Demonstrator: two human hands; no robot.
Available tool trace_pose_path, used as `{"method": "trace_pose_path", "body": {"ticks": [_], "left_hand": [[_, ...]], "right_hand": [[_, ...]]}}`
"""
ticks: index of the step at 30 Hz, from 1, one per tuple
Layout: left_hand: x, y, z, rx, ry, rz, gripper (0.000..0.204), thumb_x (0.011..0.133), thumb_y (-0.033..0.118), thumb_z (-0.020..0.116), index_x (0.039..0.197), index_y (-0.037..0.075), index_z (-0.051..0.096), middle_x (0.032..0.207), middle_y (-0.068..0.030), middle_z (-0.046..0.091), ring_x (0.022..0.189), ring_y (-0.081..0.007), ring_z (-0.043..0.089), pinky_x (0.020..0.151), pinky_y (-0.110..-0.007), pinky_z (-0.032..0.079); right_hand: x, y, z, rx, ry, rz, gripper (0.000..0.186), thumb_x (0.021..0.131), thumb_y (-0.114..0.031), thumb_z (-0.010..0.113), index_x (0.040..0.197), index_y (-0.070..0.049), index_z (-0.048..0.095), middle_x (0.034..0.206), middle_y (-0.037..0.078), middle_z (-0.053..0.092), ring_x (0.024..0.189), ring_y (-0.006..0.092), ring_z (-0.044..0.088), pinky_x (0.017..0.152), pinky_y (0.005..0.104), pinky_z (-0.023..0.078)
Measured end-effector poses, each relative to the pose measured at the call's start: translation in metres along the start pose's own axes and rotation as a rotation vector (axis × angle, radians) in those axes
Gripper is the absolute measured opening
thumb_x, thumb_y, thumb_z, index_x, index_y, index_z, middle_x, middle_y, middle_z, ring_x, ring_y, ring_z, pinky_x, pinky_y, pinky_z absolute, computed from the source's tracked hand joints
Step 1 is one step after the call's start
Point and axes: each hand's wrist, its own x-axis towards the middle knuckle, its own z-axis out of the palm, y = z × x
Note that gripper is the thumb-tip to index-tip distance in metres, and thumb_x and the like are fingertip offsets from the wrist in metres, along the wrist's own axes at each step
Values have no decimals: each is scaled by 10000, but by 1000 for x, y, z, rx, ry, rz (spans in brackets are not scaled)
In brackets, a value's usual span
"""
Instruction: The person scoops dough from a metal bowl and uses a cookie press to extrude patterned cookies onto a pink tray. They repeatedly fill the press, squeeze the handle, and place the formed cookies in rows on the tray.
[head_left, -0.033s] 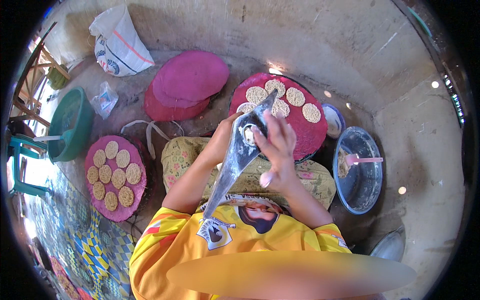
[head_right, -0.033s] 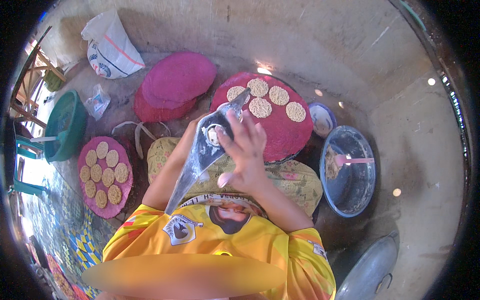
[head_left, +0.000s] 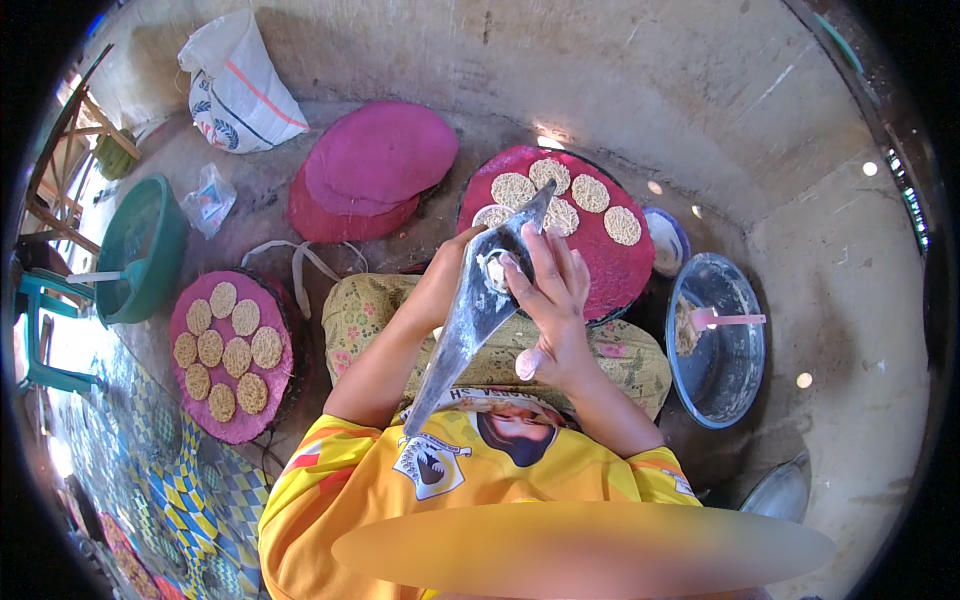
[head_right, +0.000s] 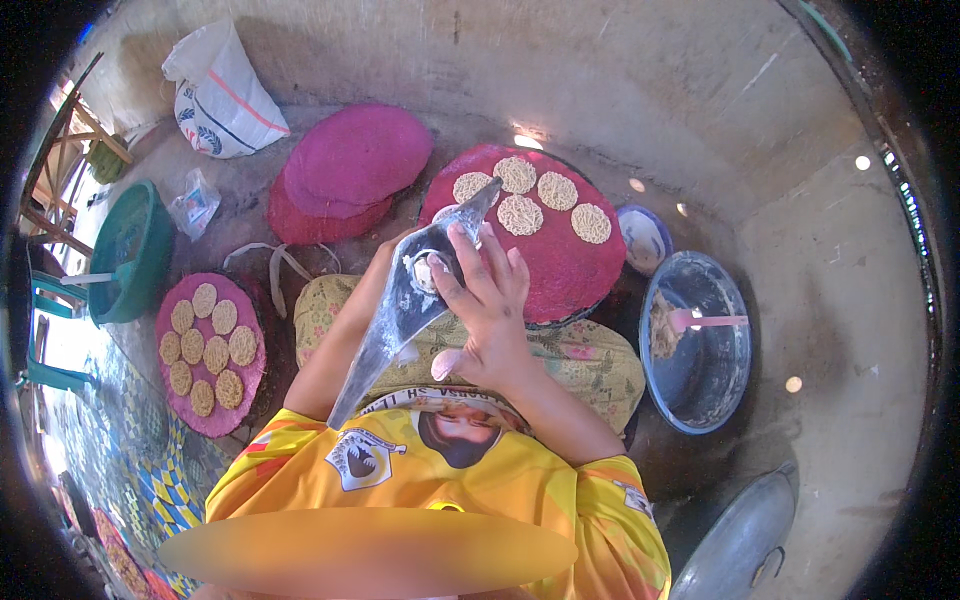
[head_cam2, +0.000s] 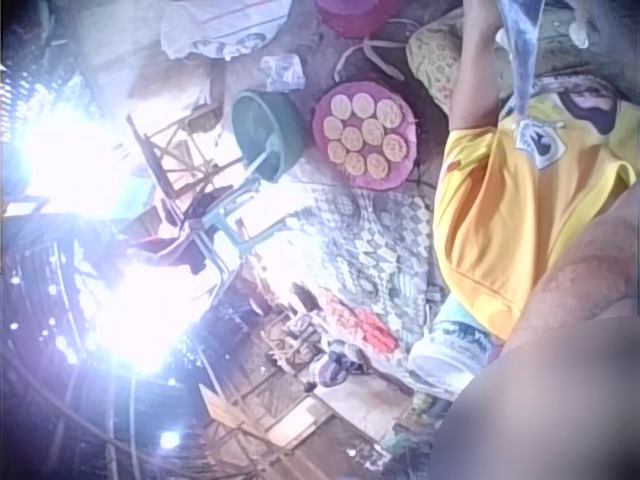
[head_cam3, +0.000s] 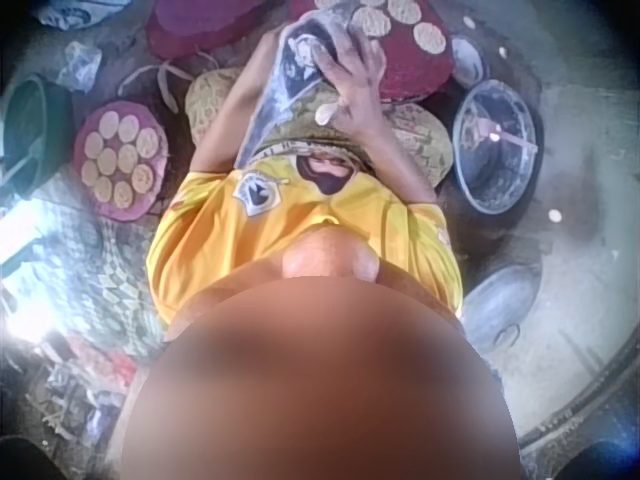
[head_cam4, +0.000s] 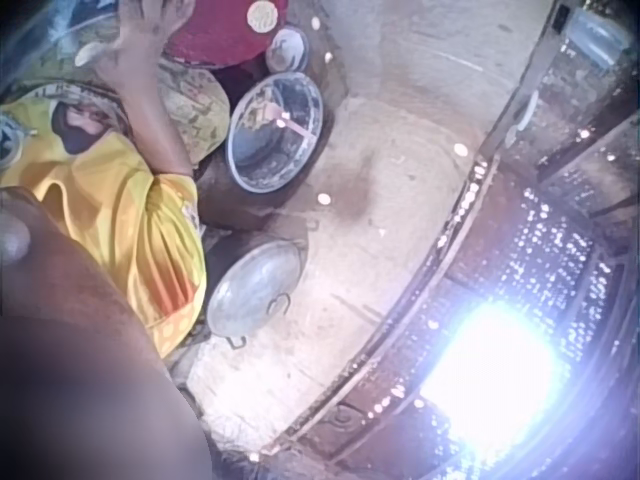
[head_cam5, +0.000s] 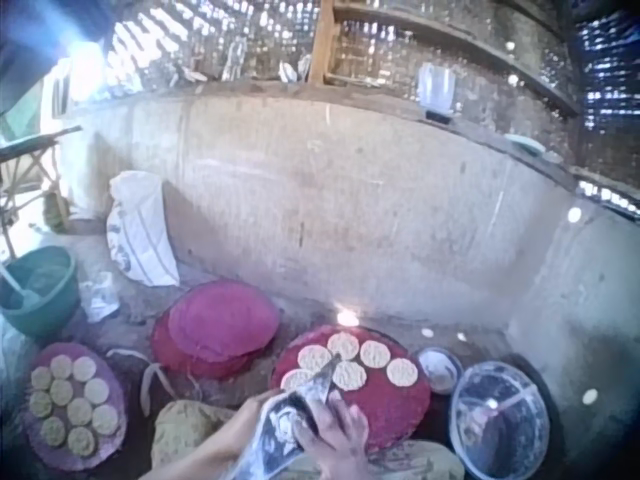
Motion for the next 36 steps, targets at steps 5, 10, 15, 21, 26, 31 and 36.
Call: {"method": "trace_pose_path", "body": {"ticks": [5,10,15,21,26,31,36], "left_hand": [[-1,-8,7,39,-56,53,411,611,101,691,976,-44,570,907,-131,604,823,-162,592,730,-294,458],[1,-15,8,-40,-71,83,406,588,129,699,937,-42,582,882,-142,596,801,-194,606,716,-321,463],[-1,-10,0,168,-112,114,408,578,131,711,929,-37,589,863,-147,592,787,-207,606,700,-322,461],[0,-7,0,26,-30,60,411,597,103,712,956,-42,576,871,-140,598,790,-188,597,707,-308,462],[-3,12,5,160,-77,131,403,650,89,696,1008,-41,562,915,-128,609,817,-170,599,729,-295,470],[-5,50,8,-435,-61,-143,388,708,61,674,1075,7,560,951,-98,614,844,-140,595,725,-283,502],[22,55,12,-517,-425,165,354,601,72,624,938,-23,572,790,-96,525,800,-228,511,734,-326,416]], "right_hand": [[8,4,-5,22,61,-20,926,727,-806,165,1134,-103,611,1386,180,332,1303,352,230,1044,462,47],[14,5,-5,15,22,-116,808,687,-807,317,1073,-180,648,1353,142,378,1278,361,257,1016,519,59],[5,7,-11,-55,18,-122,857,703,-820,222,1051,-177,668,1342,156,404,1296,329,256,1045,463,62],[-2,7,-10,54,90,-59,814,684,-816,297,1103,-202,631,1363,140,378,1287,352,252,1029,514,45],[-7,12,-15,23,-32,-74,887,741,-790,190,1152,-118,598,1366,152,373,1302,341,246,1054,471,73],[-11,50,-18,665,465,66,708,856,-570,371,1113,63,558,1217,201,511,1125,311,492,1012,431,295],[-16,69,16,1193,-110,459,594,757,-431,616,1043,88,569,997,203,615,955,246,591,867,358,439]]}}
